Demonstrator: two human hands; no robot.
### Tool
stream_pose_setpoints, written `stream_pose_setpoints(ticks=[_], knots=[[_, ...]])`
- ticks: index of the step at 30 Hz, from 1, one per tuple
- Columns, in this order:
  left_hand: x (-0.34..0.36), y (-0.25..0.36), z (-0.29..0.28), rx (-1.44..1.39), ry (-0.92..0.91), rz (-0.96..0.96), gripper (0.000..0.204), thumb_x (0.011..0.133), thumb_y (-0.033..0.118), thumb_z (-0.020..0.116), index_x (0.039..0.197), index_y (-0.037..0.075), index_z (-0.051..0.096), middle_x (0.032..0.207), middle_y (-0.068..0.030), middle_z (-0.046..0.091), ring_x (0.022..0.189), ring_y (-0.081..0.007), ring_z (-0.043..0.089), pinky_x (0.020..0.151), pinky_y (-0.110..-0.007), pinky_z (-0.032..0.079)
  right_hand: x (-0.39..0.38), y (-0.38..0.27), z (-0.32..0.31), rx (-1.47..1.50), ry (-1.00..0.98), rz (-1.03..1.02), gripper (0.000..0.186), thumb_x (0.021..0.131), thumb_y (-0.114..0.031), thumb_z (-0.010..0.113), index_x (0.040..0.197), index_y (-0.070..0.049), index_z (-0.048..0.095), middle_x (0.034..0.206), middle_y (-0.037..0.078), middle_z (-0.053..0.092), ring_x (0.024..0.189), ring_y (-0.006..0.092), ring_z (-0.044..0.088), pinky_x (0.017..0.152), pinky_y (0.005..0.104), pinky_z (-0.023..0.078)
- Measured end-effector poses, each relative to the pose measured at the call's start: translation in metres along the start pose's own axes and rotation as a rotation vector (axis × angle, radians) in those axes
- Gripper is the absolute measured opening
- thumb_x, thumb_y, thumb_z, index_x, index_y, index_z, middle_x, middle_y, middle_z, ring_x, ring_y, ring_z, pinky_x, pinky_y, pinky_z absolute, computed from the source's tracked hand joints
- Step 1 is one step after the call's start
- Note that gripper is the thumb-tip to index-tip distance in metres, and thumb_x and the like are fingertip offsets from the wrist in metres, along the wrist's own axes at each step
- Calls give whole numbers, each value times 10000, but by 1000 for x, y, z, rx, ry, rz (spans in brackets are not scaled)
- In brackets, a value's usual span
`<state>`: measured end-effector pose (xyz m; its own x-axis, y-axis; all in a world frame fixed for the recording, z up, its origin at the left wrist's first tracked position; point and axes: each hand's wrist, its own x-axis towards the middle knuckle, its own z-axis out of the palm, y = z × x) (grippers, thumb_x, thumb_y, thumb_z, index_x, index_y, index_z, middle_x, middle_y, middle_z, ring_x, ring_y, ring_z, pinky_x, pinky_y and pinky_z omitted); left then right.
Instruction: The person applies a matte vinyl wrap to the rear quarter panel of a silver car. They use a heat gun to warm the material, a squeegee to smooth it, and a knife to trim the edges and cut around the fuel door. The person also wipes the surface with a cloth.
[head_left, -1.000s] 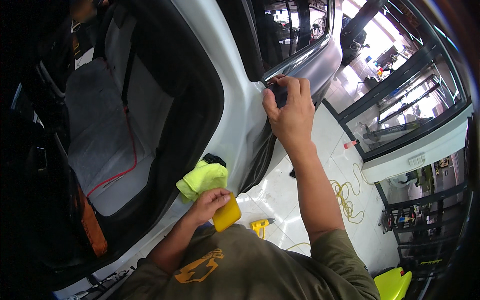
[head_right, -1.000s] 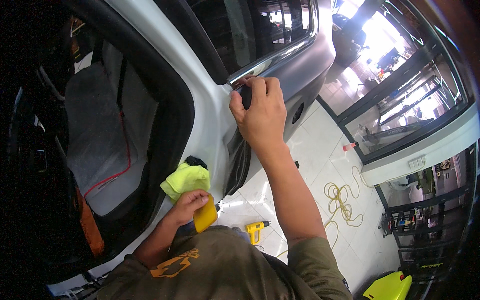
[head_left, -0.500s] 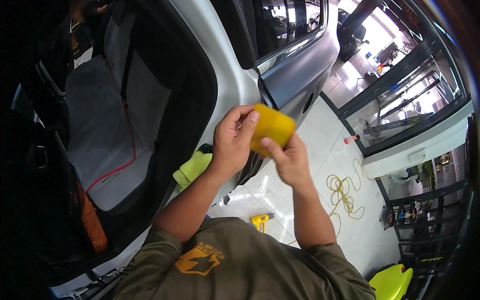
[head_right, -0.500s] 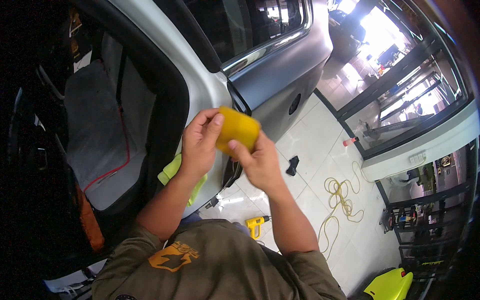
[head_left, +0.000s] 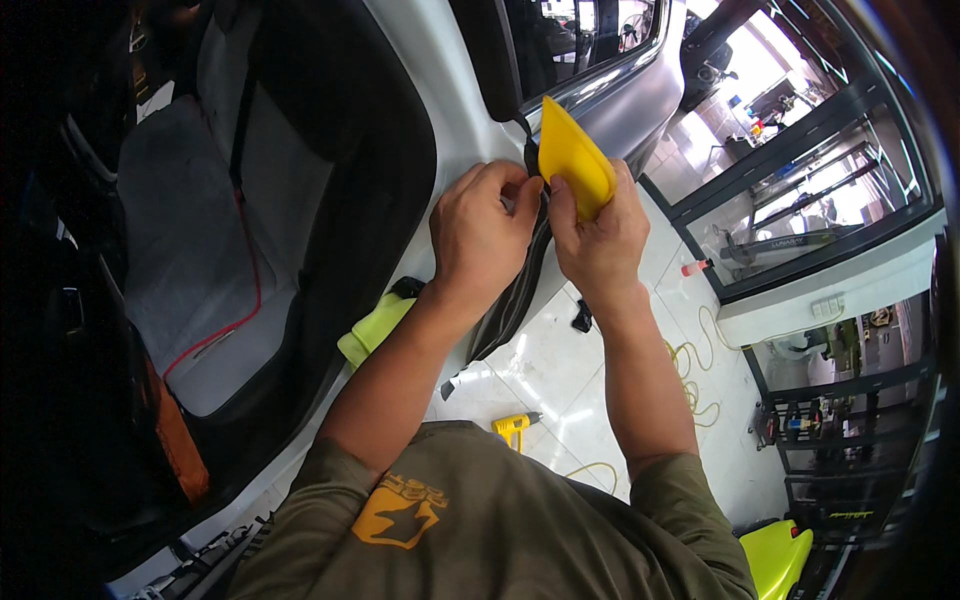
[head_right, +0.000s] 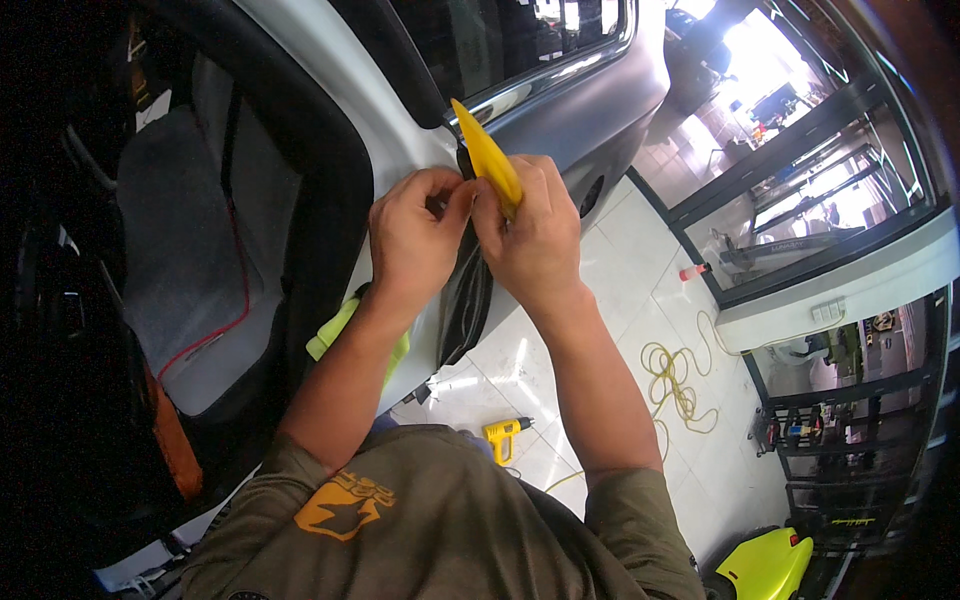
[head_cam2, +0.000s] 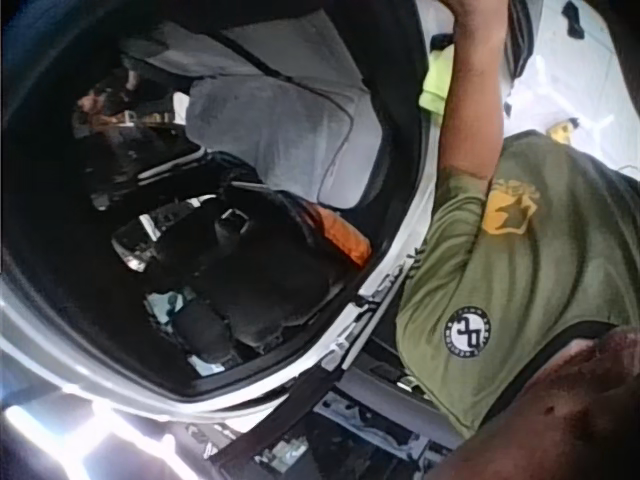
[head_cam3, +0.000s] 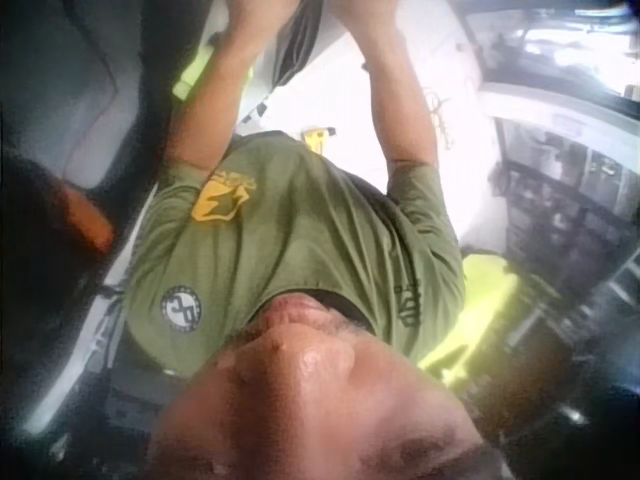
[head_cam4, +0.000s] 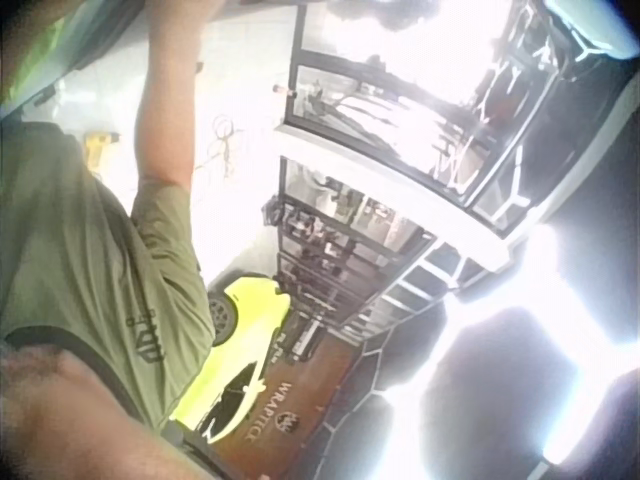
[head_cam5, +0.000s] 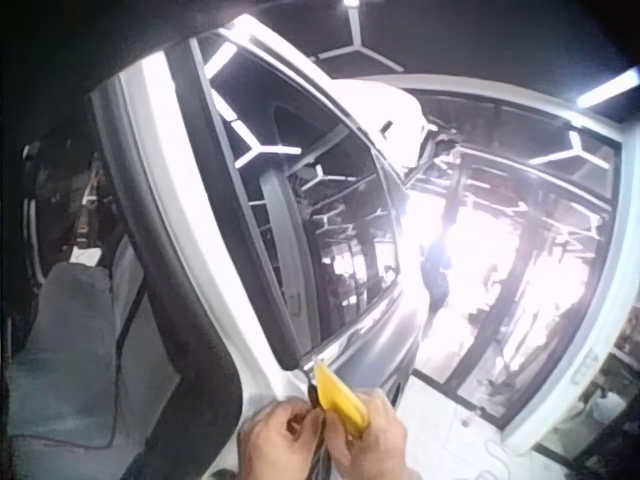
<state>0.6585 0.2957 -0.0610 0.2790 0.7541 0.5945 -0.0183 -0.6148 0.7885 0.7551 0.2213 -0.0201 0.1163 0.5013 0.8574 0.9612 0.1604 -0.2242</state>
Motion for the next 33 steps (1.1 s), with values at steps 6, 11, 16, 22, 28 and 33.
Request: stream_pose_setpoints(ticks=[6,11,16,22,28,33], knots=[[-1,-4,4,34,53,56,115,780,74,735,813,23,637,772,-112,659,696,-302,644,634,-393,499,9,1,12,-67,-1,-172,291,753,45,691,1004,-10,554,869,145,592,732,316,593,633,385,494],[-3,-3,9,36,94,91,111,765,55,732,783,33,624,752,-107,652,697,-310,634,633,-404,494,13,10,14,-24,-4,-234,289,756,28,701,998,-9,547,879,149,592,754,333,592,646,397,492],[-3,-6,15,41,151,80,104,771,58,721,763,32,621,732,-107,648,679,-299,627,630,-410,488,19,17,0,253,-148,179,298,853,-83,678,1107,20,561,919,195,617,805,360,631,696,399,501],[-4,-6,18,11,173,57,83,787,53,701,757,36,626,721,-98,650,673,-293,626,622,-400,483,3,14,0,199,-51,86,258,841,-46,682,1053,12,547,908,179,607,776,360,626,682,379,503],[-5,-7,17,27,202,116,89,742,38,714,748,37,626,722,-112,650,675,-316,619,628,-413,485,9,16,14,55,-1,-242,231,817,-13,678,996,-5,532,861,164,581,724,351,594,647,400,487],[-6,-7,20,41,209,141,88,730,34,715,742,40,628,710,-116,646,673,-316,621,626,-413,485,18,15,10,35,-35,-159,242,812,-23,679,1011,-4,543,874,172,607,761,355,613,675,398,494]])
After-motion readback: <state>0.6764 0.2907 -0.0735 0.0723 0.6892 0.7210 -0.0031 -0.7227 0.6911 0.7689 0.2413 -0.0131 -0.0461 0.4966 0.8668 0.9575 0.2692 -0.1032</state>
